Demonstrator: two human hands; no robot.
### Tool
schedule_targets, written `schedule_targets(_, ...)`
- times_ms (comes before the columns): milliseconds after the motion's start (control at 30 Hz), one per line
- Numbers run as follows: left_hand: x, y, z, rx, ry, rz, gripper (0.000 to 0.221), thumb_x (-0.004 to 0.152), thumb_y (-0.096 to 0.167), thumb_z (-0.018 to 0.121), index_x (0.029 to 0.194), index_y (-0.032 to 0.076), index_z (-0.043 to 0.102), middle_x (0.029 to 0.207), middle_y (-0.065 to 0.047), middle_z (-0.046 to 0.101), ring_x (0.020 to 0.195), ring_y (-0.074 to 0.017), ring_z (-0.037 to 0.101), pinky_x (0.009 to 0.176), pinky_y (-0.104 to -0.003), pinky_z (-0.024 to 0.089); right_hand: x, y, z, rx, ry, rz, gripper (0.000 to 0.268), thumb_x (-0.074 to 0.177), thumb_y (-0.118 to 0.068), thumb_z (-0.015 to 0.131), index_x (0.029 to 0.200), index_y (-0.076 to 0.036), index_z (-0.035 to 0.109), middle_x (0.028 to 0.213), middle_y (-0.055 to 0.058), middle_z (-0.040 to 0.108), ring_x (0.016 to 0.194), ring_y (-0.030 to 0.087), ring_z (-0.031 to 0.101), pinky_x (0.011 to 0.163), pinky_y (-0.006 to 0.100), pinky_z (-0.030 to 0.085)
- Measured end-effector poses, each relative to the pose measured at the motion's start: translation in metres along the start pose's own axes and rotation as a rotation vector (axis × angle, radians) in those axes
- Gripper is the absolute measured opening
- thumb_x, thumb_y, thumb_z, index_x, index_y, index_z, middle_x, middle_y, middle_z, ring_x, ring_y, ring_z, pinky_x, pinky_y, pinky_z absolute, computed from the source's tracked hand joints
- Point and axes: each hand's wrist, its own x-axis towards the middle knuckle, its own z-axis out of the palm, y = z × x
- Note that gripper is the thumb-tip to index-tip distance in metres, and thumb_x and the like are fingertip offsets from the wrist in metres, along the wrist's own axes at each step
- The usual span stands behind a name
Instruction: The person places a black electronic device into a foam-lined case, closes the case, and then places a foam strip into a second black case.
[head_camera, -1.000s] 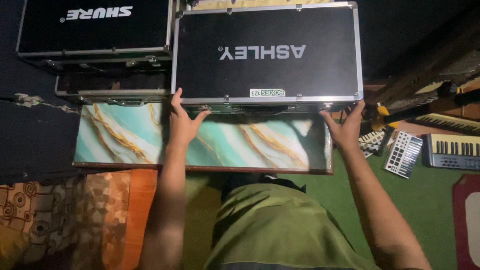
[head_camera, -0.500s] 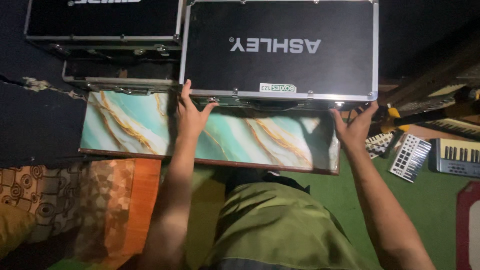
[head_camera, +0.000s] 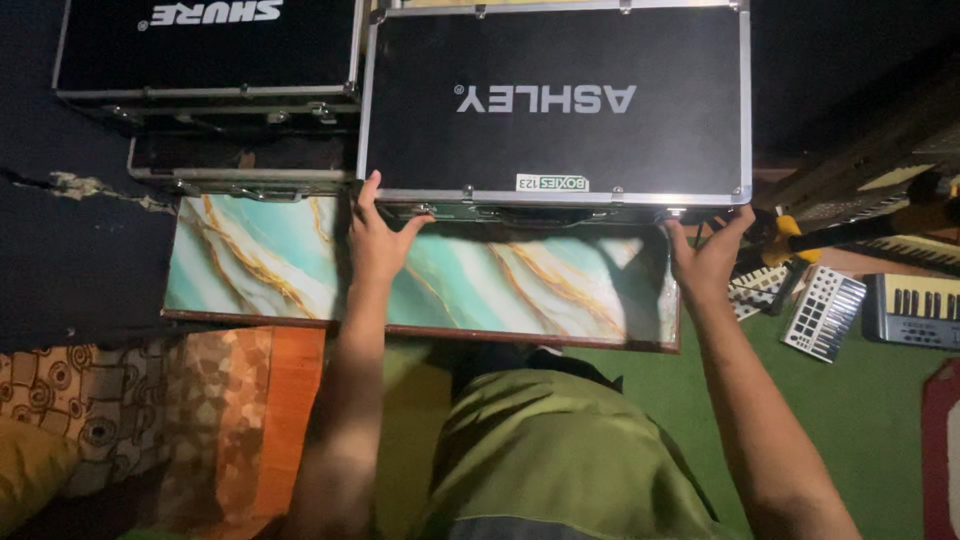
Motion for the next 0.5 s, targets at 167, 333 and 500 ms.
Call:
schedule_targets(167,0.0,0.003,-0.001,0.006,0.027,0.017,0.109,0.075,0.043,0.096,0.157,0.016,0.028,0.137,-0.031,0.055,0.124,-0.048,0.06,0.101,-0.056,0.051,0.002,-0.002,0.0,-0.004,0.029,-0.031,0.09,0.1,-0.021,0.086,0.155,0.001,0.017,0.146,0.031,0.046,0.136,0.04,0.055,0.116,0.048,0.045)
schedule_targets(333,0.003,0.024,-0.016,0.02,-0.014,-0.013,0.106,0.078,0.05,0.091,0.158,0.018,0.029,0.151,-0.03,0.044,0.135,-0.0489,0.049,0.109,-0.058,0.045,-0.003,-0.006,-0.003,0.022,-0.03,0.064,0.092,0.101,-0.032,0.082,0.157,0.0,0.016,0.151,0.031,0.046,0.144,0.041,0.053,0.123,0.049,0.043)
schedule_targets(500,-0.001,0.054,-0.044,0.518,0.03,0.151,0.106,0.076,0.065,0.083,0.155,0.021,0.028,0.158,-0.039,0.008,0.147,-0.0565,0.01,0.113,-0.077,0.006,0.0,-0.04,-0.021,-0.411,0.165,-0.442,0.135,0.087,-0.064,0.088,0.167,-0.01,-0.007,0.168,0.036,0.001,0.161,0.048,0.011,0.134,0.063,0.019)
